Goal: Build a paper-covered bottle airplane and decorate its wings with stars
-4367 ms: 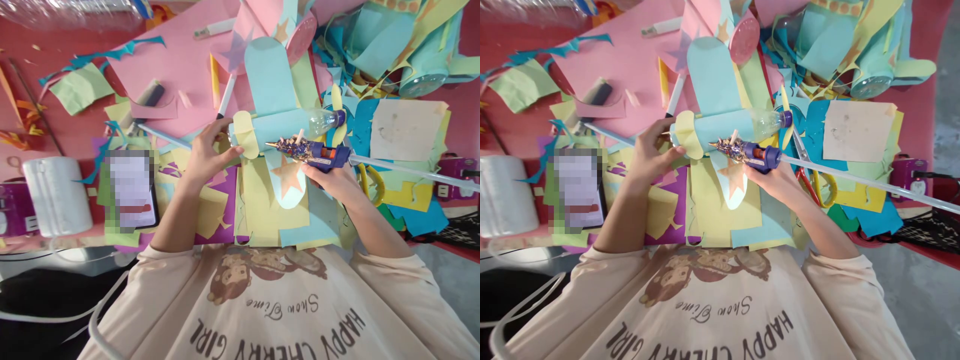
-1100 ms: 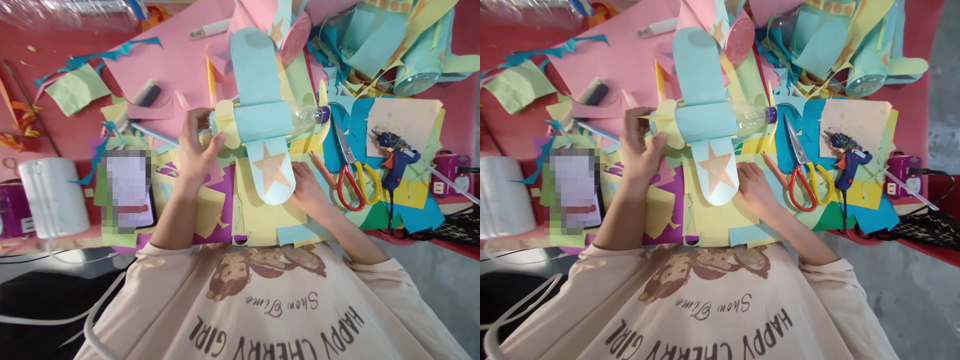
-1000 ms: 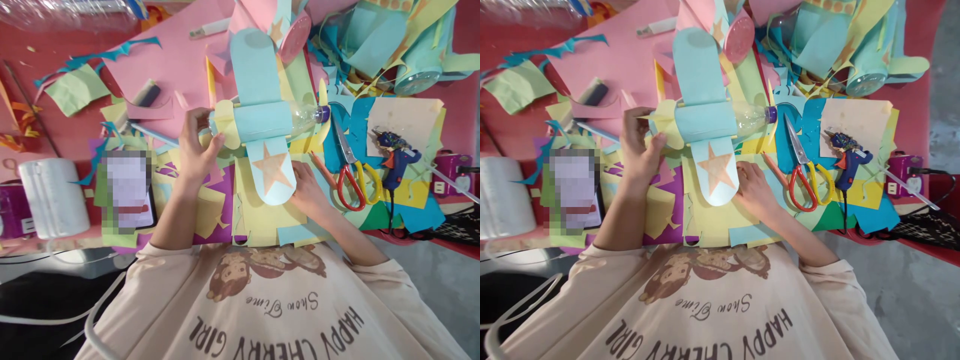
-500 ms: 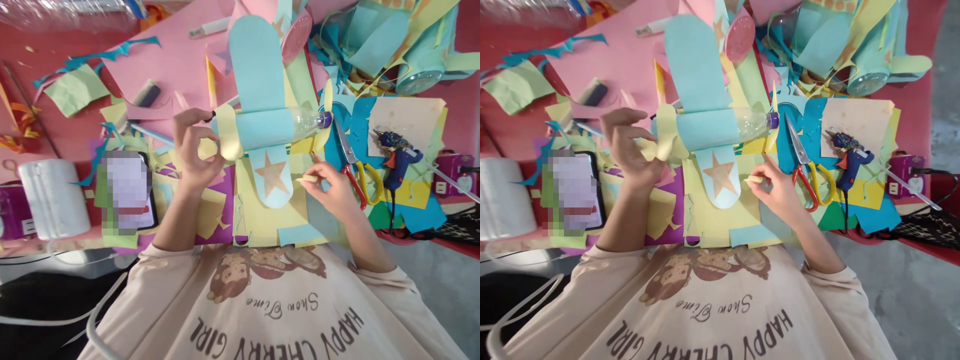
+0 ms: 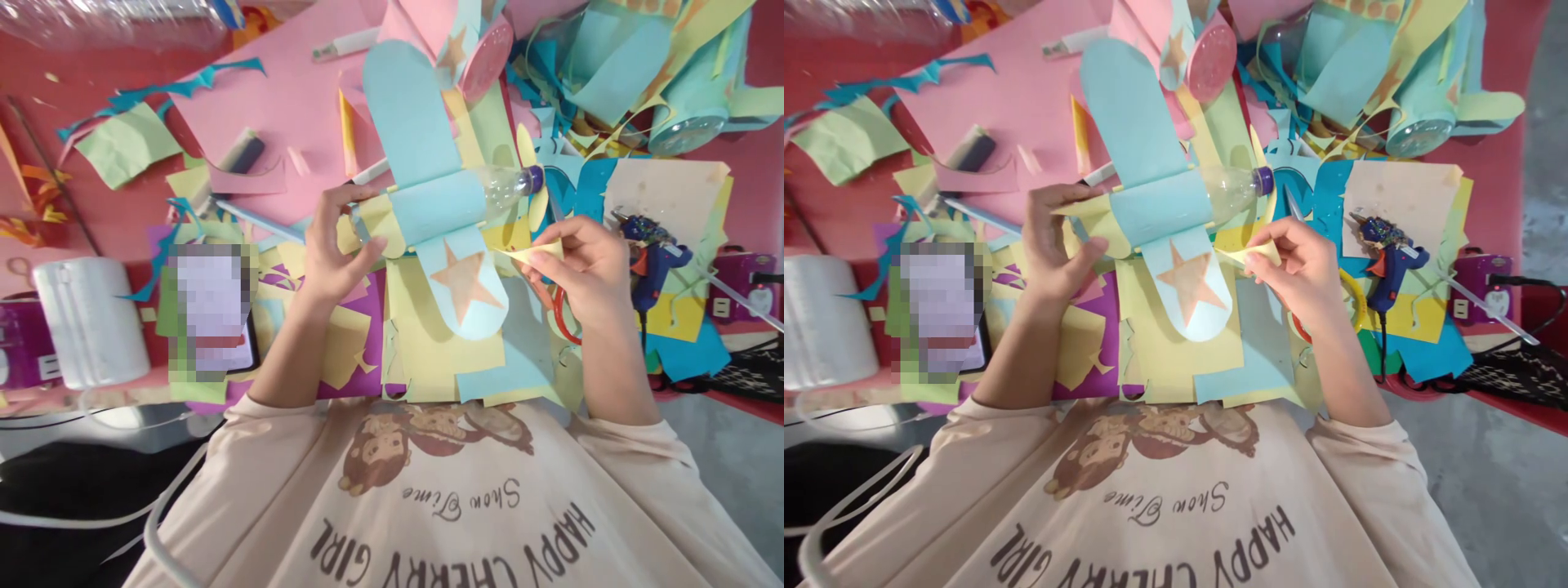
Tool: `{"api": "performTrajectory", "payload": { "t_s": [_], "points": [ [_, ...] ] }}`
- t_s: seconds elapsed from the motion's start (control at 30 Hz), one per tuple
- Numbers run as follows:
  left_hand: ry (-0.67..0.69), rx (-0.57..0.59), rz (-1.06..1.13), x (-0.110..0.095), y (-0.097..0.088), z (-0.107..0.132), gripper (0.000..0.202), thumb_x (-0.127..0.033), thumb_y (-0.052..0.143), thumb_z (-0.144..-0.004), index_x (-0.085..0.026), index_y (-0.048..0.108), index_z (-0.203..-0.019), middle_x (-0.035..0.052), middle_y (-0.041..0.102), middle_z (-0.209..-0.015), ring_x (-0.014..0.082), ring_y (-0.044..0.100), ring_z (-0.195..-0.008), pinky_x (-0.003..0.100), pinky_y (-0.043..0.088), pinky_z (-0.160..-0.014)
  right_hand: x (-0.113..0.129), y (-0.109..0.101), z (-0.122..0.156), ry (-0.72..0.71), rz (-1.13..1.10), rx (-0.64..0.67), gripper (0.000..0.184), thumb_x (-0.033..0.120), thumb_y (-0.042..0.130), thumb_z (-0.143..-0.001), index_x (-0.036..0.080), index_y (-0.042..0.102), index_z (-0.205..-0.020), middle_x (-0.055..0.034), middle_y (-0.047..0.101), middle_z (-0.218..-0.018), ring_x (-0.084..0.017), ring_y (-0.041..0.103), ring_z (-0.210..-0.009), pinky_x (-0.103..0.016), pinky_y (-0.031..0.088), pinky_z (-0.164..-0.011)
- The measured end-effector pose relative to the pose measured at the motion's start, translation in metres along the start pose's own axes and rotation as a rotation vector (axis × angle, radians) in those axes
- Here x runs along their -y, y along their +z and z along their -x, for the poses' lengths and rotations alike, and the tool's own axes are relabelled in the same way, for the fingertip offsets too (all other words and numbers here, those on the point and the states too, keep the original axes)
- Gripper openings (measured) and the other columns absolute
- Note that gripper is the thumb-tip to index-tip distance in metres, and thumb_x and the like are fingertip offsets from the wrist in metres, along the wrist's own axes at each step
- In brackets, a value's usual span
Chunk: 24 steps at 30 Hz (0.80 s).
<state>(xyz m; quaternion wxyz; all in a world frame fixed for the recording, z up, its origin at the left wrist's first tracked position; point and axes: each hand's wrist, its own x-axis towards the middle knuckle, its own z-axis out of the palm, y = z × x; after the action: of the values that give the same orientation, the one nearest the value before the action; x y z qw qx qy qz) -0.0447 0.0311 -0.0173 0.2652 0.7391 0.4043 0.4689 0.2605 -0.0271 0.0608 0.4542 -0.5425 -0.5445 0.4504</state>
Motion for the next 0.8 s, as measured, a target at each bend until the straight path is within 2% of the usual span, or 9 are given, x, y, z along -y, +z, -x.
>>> {"api": "performTrajectory", "payload": {
  "t_s": [0.2, 0.33, 0.4, 0.57, 0.7, 0.8],
  "points": [
    [-0.063, -0.001, -0.017, 0.001, 0.002, 0.0, 0.045, -0.057, 0.06, -0.085, -0.031, 0.056, -0.121, 0.004, 0.064, -0.116, 0.0273, 0.062, -0.108, 0.048, 0.051, -0.088, 0.009, 0.017, -0.021, -0.137, 0.041, 0.008, 0.017, 0.037, 0.076, -0.078, 0.026, 0.062, -0.079, 0.0031, 0.063, -0.073, -0.012, 0.06, -0.064, -0.027, 0.048, -0.054],
    [-0.066, -0.017, 0.05, -0.001, 0.01, -0.001, 0.045, -0.06, 0.056, -0.087, -0.033, 0.052, -0.123, 0.0033, 0.06, -0.126, 0.0283, 0.056, -0.121, 0.05, 0.049, -0.097, 0.017, 0.029, -0.038, -0.249, 0.061, 0.007, 0.019, 0.038, 0.073, -0.08, 0.026, 0.059, -0.076, 0.0021, 0.061, -0.074, -0.012, 0.057, -0.064, -0.029, 0.046, -0.056],
    [-0.039, -0.038, 0.088, -0.002, 0.016, -0.001, 0.045, -0.062, 0.053, -0.088, -0.032, 0.052, -0.122, 0.003, 0.059, -0.126, 0.0271, 0.055, -0.122, 0.049, 0.048, -0.099, 0.019, 0.037, -0.044, -0.294, 0.119, 0.029, 0.02, 0.039, 0.071, -0.082, 0.026, 0.057, -0.076, 0.0018, 0.061, -0.075, -0.013, 0.057, -0.065, -0.03, 0.047, -0.058],
    [-0.028, -0.084, 0.145, -0.006, 0.024, -0.003, 0.05, -0.069, 0.048, -0.087, -0.034, 0.055, -0.121, 0.0035, 0.059, -0.117, 0.0259, 0.057, -0.11, 0.048, 0.049, -0.095, 0.02, 0.054, -0.05, -0.306, 0.279, 0.138, 0.02, 0.038, 0.066, -0.086, 0.025, 0.053, -0.078, 0.0028, 0.059, -0.073, -0.013, 0.055, -0.064, -0.032, 0.05, -0.063],
    [-0.028, -0.081, 0.062, -0.01, 0.026, -0.006, 0.041, -0.063, 0.058, -0.084, -0.037, 0.056, -0.116, 0.0027, 0.059, -0.113, 0.0272, 0.057, -0.11, 0.048, 0.047, -0.095, 0.023, 0.063, -0.049, -0.316, 0.381, 0.179, 0.018, 0.033, 0.063, -0.089, 0.025, 0.05, -0.08, 0.0026, 0.058, -0.074, -0.015, 0.057, -0.07, -0.033, 0.051, -0.07],
    [-0.018, -0.093, 0.016, -0.011, 0.027, -0.007, 0.047, -0.063, 0.065, -0.079, -0.035, 0.055, -0.115, 0.003, 0.059, -0.11, 0.027, 0.057, -0.107, 0.048, 0.048, -0.093, 0.024, 0.067, -0.048, -0.311, 0.433, 0.201, 0.015, 0.029, 0.06, -0.09, 0.025, 0.049, -0.081, 0.0016, 0.058, -0.077, -0.016, 0.058, -0.074, -0.035, 0.051, -0.074]
  ]
}}
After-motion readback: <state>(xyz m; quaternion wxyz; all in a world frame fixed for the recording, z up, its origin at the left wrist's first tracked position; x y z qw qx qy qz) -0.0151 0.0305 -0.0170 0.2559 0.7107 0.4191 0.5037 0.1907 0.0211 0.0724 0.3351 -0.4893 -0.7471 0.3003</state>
